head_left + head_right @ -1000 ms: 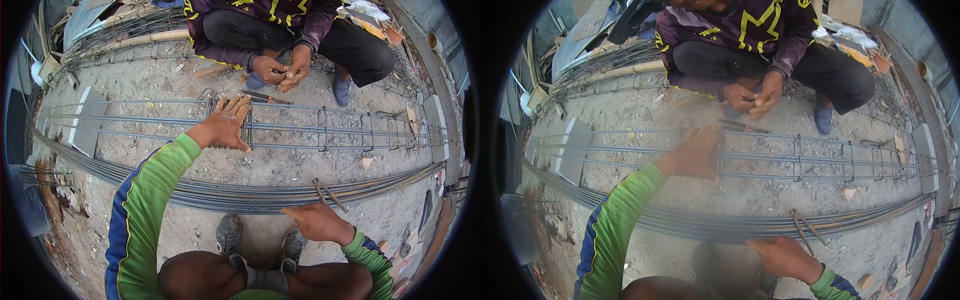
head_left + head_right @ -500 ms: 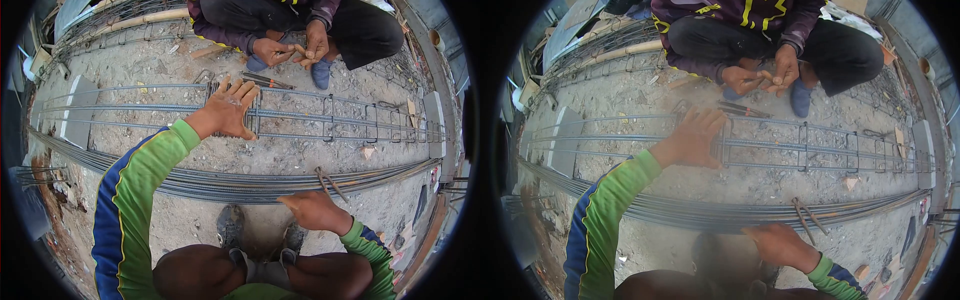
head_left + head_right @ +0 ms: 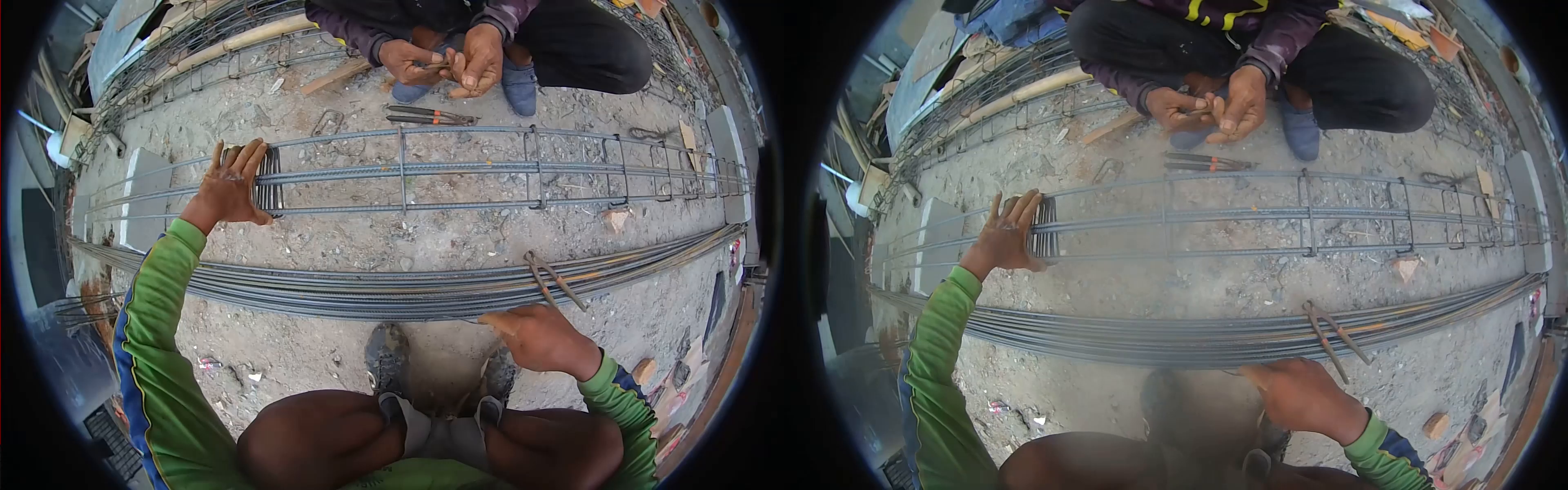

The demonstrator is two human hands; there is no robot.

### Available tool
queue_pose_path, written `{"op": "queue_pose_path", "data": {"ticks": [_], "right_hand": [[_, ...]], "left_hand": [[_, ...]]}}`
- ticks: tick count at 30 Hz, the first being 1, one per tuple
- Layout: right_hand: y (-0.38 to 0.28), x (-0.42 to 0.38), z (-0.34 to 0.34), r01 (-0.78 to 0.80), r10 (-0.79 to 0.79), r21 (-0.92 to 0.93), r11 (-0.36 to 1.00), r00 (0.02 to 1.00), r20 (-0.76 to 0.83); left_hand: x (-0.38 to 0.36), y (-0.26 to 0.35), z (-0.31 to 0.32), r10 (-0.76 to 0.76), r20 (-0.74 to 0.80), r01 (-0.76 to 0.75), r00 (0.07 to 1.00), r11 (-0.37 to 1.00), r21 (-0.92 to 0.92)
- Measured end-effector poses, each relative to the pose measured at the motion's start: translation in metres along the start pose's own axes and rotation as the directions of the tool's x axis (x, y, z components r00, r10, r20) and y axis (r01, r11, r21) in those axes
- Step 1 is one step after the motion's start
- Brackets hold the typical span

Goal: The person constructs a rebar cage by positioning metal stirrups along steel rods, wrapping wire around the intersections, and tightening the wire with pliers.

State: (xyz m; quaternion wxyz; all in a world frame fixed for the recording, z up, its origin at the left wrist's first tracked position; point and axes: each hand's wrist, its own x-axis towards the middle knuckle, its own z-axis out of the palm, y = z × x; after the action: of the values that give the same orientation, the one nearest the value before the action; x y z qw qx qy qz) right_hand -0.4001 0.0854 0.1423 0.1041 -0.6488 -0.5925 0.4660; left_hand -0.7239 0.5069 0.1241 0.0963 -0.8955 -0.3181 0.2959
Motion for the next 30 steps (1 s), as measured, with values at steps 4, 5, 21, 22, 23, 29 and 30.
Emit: {"op": "queue_pose_path", "data": {"ticks": [4, 5, 21, 22, 23, 29, 30], "right_hand": [[-0.01, 0.01, 0.004, 0.066, -0.066, -0.121, 0.991, 0.998, -0.001], [-0.011, 0.005, 0.003, 0.074, -0.073, -0.134, 0.988, 0.997, 0.013], [0.013, -0.065, 0.006, -0.103, 0.113, 0.091, 0.99, 0.987, -0.114], [0.008, -0.061, 0.005, -0.106, 0.114, 0.078, 0.991, 0.987, -0.114], [0.005, -0.057, 0.006, -0.109, 0.117, 0.067, 0.992, 0.986, -0.12], [0.009, -0.045, 0.02, 0.03, -0.036, -0.04, 0.999, 0.987, -0.159], [0.007, -0.044, 0.02, 0.031, -0.036, -0.034, 0.999, 0.986, -0.165]], "left_hand": [[-0.027, -0.053, 0.025, -0.139, -0.007, 0.139, 0.99, 0.987, 0.075], [-0.032, -0.063, 0.03, -0.161, 0.012, 0.157, 0.987, 0.974, 0.163], [-0.064, -0.096, 0.144, -0.657, -0.408, 0.463, 0.634, 0.745, -0.48], [-0.06, -0.097, 0.144, -0.665, -0.465, 0.455, 0.584, 0.743, -0.491], [-0.059, -0.093, 0.139, -0.689, -0.465, 0.489, 0.555, 0.723, -0.488], [-0.056, -0.119, 0.15, -0.864, -0.16, 0.717, 0.478, 0.489, -0.497], [-0.058, -0.118, 0.146, -0.83, -0.201, 0.716, 0.519, 0.552, -0.427]]}}
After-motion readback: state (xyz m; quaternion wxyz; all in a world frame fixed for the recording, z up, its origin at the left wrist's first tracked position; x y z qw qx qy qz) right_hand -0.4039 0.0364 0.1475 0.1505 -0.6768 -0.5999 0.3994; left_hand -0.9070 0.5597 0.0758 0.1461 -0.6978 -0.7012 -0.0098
